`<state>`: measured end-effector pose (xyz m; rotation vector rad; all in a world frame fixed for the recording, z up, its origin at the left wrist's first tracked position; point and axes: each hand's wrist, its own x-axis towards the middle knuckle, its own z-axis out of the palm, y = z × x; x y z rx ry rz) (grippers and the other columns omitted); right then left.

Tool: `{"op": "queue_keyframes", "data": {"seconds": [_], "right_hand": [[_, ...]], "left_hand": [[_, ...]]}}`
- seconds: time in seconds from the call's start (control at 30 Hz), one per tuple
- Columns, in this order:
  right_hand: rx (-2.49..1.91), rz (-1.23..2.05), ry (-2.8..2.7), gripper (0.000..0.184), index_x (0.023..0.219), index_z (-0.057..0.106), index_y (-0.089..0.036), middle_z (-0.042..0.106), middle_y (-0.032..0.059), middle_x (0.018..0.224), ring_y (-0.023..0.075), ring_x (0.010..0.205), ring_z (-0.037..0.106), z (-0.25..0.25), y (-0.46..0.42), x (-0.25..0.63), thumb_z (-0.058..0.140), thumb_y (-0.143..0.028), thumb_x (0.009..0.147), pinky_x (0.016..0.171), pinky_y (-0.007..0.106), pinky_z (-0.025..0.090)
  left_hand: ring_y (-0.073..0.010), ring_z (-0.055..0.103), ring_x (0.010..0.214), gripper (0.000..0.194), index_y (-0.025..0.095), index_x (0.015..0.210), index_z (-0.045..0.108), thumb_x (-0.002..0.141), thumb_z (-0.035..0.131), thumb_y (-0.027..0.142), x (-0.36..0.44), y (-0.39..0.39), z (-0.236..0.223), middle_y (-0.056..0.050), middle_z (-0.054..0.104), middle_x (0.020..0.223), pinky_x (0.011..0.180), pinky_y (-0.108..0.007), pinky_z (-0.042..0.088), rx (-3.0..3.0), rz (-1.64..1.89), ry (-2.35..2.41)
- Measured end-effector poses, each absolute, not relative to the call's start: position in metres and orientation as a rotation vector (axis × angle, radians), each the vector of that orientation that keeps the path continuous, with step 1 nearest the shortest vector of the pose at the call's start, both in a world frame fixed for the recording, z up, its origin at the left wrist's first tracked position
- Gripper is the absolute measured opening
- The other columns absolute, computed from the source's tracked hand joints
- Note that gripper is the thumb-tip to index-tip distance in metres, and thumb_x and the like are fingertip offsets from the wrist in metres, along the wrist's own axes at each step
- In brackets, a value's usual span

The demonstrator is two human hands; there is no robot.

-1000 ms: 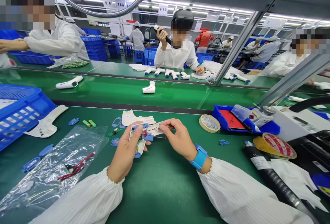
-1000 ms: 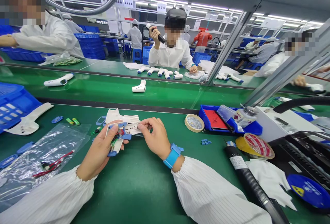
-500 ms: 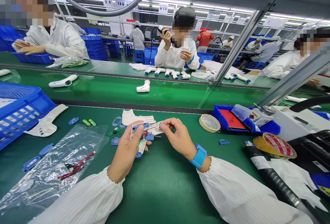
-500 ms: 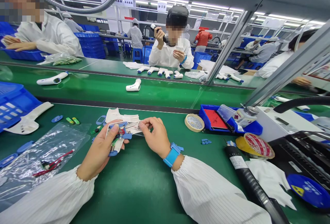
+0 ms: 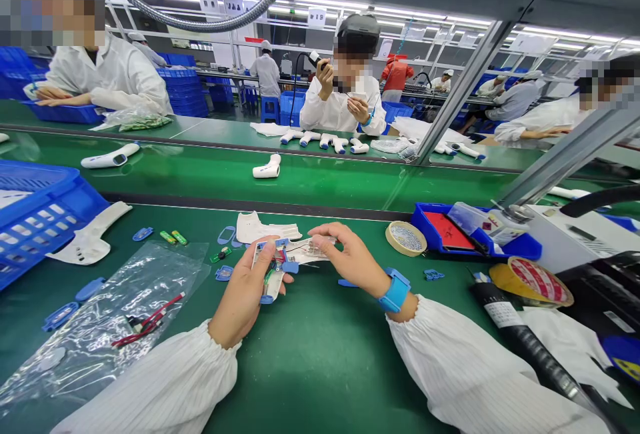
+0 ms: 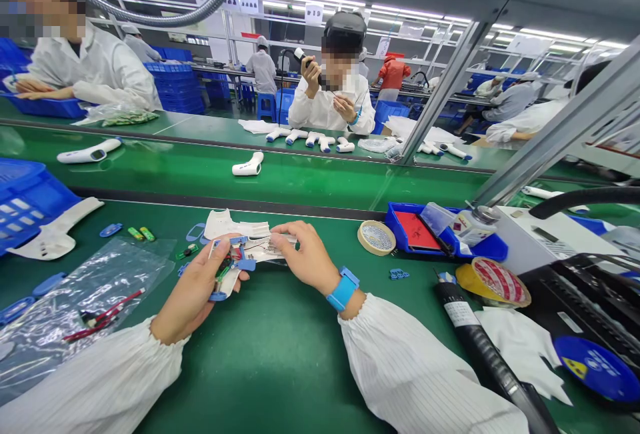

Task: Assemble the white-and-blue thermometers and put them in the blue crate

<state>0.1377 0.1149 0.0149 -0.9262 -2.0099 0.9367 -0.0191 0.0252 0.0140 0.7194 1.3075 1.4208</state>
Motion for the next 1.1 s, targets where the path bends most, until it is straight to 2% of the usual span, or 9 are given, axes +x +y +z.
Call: {"op": "queue_keyframes", "data": {"seconds": [0.1,0.27,0.37,0.47,0.57,0.63,0.77,0.93,1.1], "right_hand": [[-0.902,1.111,-1.991,0.021,0.086,0.065,-0.018,0.066,0.0027,0.083,0.018,0.078,0.06,0.012,0.115,0.136,0.052,-0.035,0.084,0.071,0.032,0.047],[-0.918,1.106,-1.935,0.026,0.082,0.062,-0.015,0.065,0.0032,0.073,0.016,0.065,0.059,-0.004,0.113,0.129,0.05,-0.037,0.085,0.061,0.029,0.05],[-0.937,0.992,-1.918,0.019,0.087,0.063,-0.017,0.063,0.0057,0.084,0.0196,0.08,0.057,-0.002,0.111,0.13,0.051,-0.032,0.085,0.075,0.035,0.048],[-0.889,0.648,-2.015,0.013,0.09,0.064,-0.019,0.058,0.0072,0.095,0.0224,0.095,0.05,0.008,0.107,0.134,0.054,-0.025,0.084,0.086,0.039,0.039],[-0.841,0.311,-2.16,0.009,0.084,0.065,-0.018,0.056,0.0073,0.092,0.0221,0.09,0.049,0.015,0.102,0.137,0.057,-0.024,0.083,0.08,0.038,0.039],[-0.86,0.238,-2.21,0.007,0.083,0.065,-0.018,0.057,0.0073,0.091,0.0223,0.087,0.049,0.017,0.1,0.137,0.061,-0.024,0.081,0.076,0.037,0.039],[-0.876,0.215,-2.211,0.004,0.082,0.065,-0.018,0.058,0.0064,0.089,0.0221,0.086,0.049,0.013,0.098,0.135,0.064,-0.022,0.08,0.073,0.037,0.038],[-0.869,0.418,-2.163,0.005,0.077,0.064,-0.019,0.057,0.0044,0.086,0.0204,0.086,0.05,0.011,0.102,0.135,0.066,-0.015,0.077,0.077,0.036,0.041],[-0.843,0.406,-2.185,0.004,0.078,0.065,-0.019,0.057,0.0065,0.092,0.0229,0.091,0.049,0.01,0.105,0.135,0.065,-0.015,0.078,0.08,0.039,0.041]], "left_hand": [[-0.0106,0.059,0.054,0.046,0.022,0.111,0.051,0.077,0.055,0.053,-0.018,0.024,0.014,0.0,0.062,0.077,0.045,-0.019,0.047,0.741,1.406,1.301],[-0.0104,0.059,0.054,0.042,0.023,0.11,0.05,0.08,0.053,0.051,-0.017,0.023,0.013,0.0,0.061,0.078,0.044,-0.018,0.046,0.762,1.387,1.296],[-0.01,0.058,0.054,0.043,0.02,0.11,0.051,0.08,0.052,0.051,-0.019,0.026,0.012,-0.001,0.061,0.077,0.043,-0.018,0.045,0.737,1.377,1.287],[-0.0096,0.057,0.053,0.043,0.019,0.11,0.051,0.08,0.053,0.051,-0.023,0.028,0.012,-0.001,0.061,0.079,0.043,-0.018,0.045,0.725,1.406,1.277],[-0.0095,0.058,0.054,0.042,0.02,0.108,0.052,0.08,0.054,0.05,-0.026,0.029,0.012,-0.001,0.061,0.081,0.044,-0.018,0.045,0.719,1.435,1.269],[-0.0098,0.058,0.055,0.04,0.02,0.108,0.052,0.08,0.054,0.049,-0.026,0.029,0.012,-0.001,0.061,0.081,0.044,-0.018,0.046,0.716,1.442,1.266],[-0.0102,0.058,0.055,0.041,0.019,0.108,0.052,0.08,0.055,0.049,-0.025,0.028,0.013,-0.002,0.061,0.082,0.044,-0.018,0.046,0.706,1.436,1.278],[-0.0102,0.058,0.054,0.043,0.019,0.109,0.052,0.079,0.054,0.05,-0.024,0.027,0.014,-0.001,0.061,0.079,0.043,-0.018,0.046,0.717,1.439,1.299],[-0.0098,0.058,0.054,0.044,0.019,0.111,0.051,0.08,0.053,0.051,-0.023,0.027,0.015,-0.001,0.062,0.079,0.043,-0.017,0.045,0.71,1.43,1.311]]}}
